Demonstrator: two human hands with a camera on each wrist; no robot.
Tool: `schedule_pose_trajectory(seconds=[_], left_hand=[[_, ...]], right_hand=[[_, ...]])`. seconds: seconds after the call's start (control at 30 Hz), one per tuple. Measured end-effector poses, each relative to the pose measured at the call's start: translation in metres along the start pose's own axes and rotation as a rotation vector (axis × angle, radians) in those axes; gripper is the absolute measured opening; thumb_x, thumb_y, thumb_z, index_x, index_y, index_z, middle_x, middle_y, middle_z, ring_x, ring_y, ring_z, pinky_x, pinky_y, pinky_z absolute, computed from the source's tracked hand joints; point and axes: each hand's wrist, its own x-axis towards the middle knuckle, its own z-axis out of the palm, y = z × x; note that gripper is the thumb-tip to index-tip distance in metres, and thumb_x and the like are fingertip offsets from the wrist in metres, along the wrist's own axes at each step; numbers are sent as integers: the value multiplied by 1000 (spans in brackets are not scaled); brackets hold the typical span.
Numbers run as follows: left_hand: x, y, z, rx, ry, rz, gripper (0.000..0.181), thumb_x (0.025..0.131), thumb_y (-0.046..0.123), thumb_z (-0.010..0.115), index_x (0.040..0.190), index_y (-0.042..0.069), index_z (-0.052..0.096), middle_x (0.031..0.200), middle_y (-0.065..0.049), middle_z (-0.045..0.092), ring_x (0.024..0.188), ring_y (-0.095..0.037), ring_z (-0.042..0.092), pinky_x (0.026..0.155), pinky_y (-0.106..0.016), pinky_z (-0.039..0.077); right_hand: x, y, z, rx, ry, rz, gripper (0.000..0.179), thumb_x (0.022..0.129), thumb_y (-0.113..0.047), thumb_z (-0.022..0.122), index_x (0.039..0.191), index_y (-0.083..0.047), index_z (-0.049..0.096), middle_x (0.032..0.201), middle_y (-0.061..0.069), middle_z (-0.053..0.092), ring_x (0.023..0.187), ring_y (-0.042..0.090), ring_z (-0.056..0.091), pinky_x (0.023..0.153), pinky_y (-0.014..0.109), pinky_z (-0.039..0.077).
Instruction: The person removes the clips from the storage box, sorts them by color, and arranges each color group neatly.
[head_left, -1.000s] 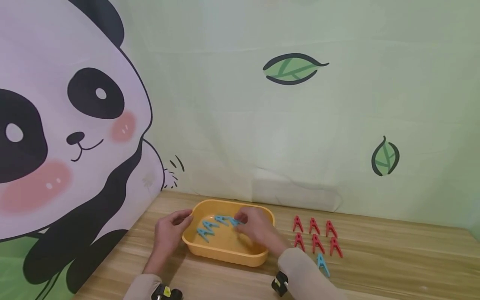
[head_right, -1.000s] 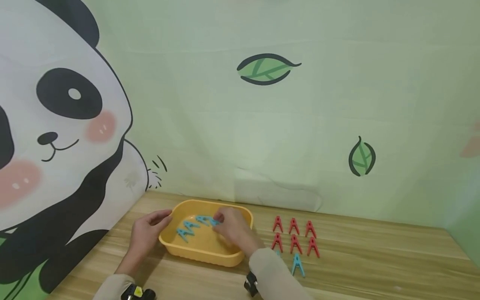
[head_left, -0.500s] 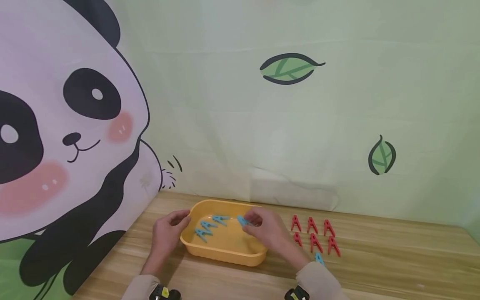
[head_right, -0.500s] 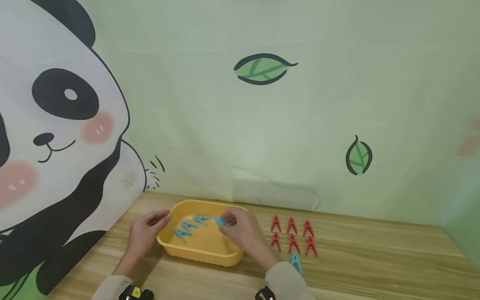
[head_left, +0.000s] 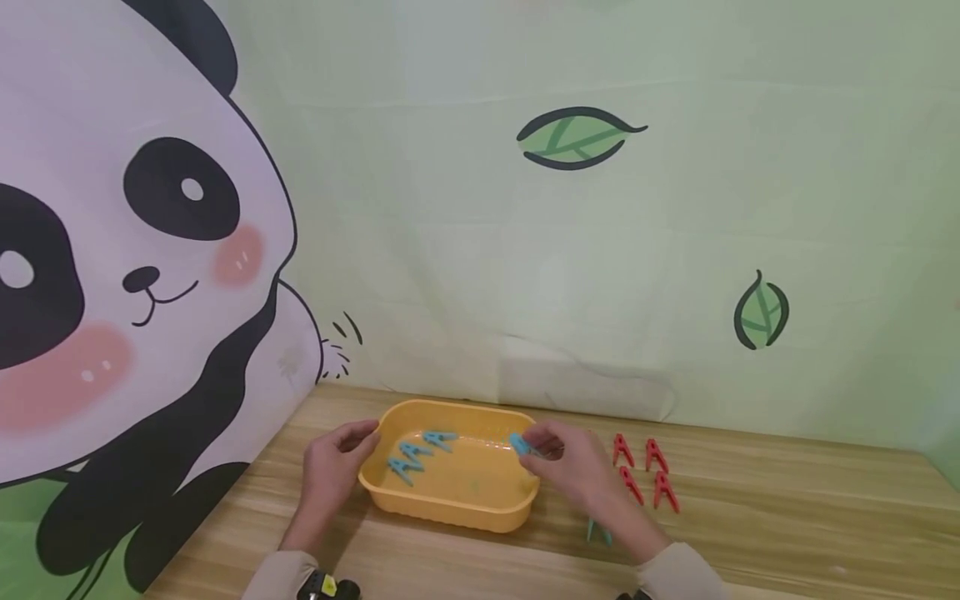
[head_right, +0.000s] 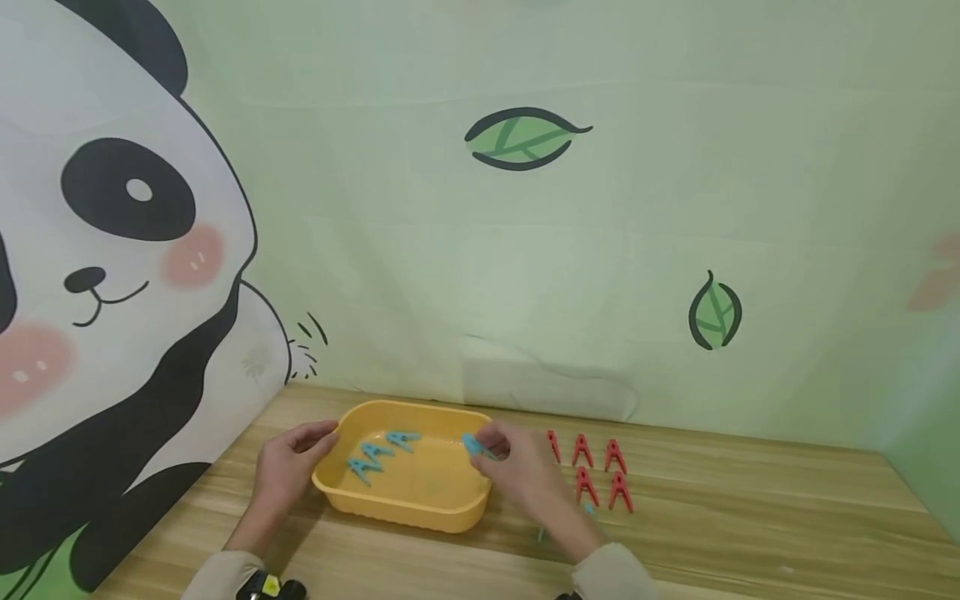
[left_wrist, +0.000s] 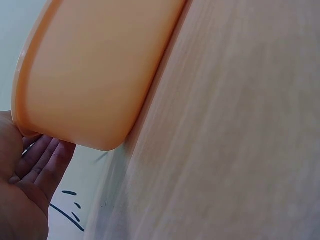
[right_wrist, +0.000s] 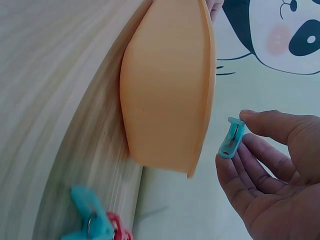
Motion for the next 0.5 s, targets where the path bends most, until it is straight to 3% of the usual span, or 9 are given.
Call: schedule_pose_trajectory(seconds=[0.33,0.5], left_hand=[[0,1,0,2,0,-2,24,102,12,73,122,0,76,119,-17,76,110,-31,72,88,-25,59],[0,0,0,-8,-8,-15,25,103,13,73,124,0,76,121,-17,76,112,-31,72,89,-26,59]], right_hand=[[-15,16,-26,25,10,61,17,92,-4,83,107,-6,76,97,-1,74,91,16,69,82,29,59],[-23,22,-38,-19,18,115,19,93,-8,83,110,-6,76,100,0,75,92,16,70,81,30,60]])
